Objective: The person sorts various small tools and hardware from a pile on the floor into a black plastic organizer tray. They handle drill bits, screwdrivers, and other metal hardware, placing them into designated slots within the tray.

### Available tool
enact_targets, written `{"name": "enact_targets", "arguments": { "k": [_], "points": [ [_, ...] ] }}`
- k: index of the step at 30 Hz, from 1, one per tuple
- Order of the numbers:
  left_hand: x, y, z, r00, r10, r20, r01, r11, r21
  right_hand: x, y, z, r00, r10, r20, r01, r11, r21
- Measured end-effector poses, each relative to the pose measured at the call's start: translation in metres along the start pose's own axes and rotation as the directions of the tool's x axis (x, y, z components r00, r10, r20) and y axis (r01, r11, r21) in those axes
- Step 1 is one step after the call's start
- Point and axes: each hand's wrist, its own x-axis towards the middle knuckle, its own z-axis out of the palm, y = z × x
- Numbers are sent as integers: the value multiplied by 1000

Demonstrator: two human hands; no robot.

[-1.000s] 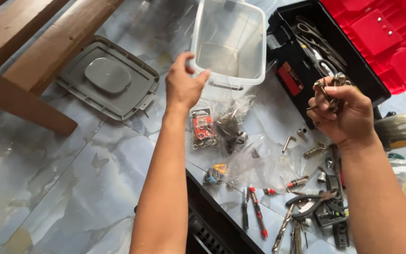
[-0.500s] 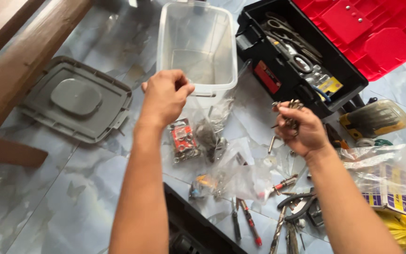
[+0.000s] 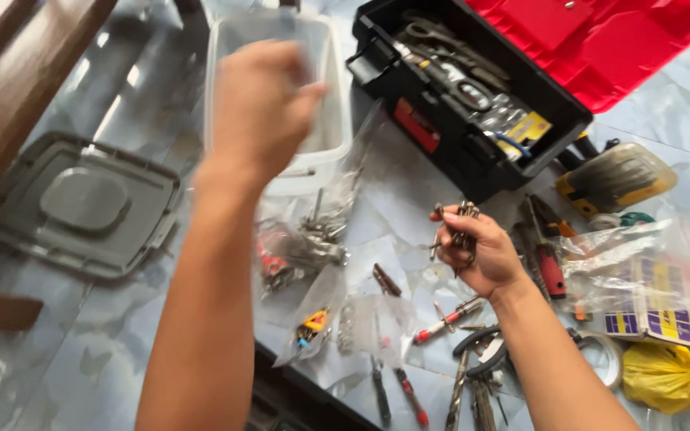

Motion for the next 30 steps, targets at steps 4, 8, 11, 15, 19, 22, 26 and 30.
{"name": "enact_targets", "arguments": {
  "k": [4,8,11,15,19,22,26,30],
  "points": [
    [57,-29,141,924,-169,342,161,986,52,-13,-4,-9,999,-4,46,2,999,39],
    [37,-77,241,828,-403,389,251,888,385,-28,-9,-16,999,-3,43,-1,996,84],
    [4,-101,276,732,-585,350,386,779,495,-47,-7,-28,998,-13,60,10,999,46],
    [-22,-109,278,594,-729,340,575,680,455,-59,-8,-40,998,-8,-62,11,999,50],
    [-31,-87,259,862,-414,292,368,908,201,-68,-8,-52,996,-13,-91,14,1000,16],
    [-6,-70,215,869,-297,395,371,920,-124,-63,-13,-55,983,-53,-173,28,989,-143],
    [3,-50,153,891,-194,411,354,865,-357,-44,-34,-43,978,-172,-118,145,967,-210],
    [-21,-26,150,945,-182,272,308,773,-555,-28,-69,-24,957,-239,-161,180,932,-315]
  ]
}}
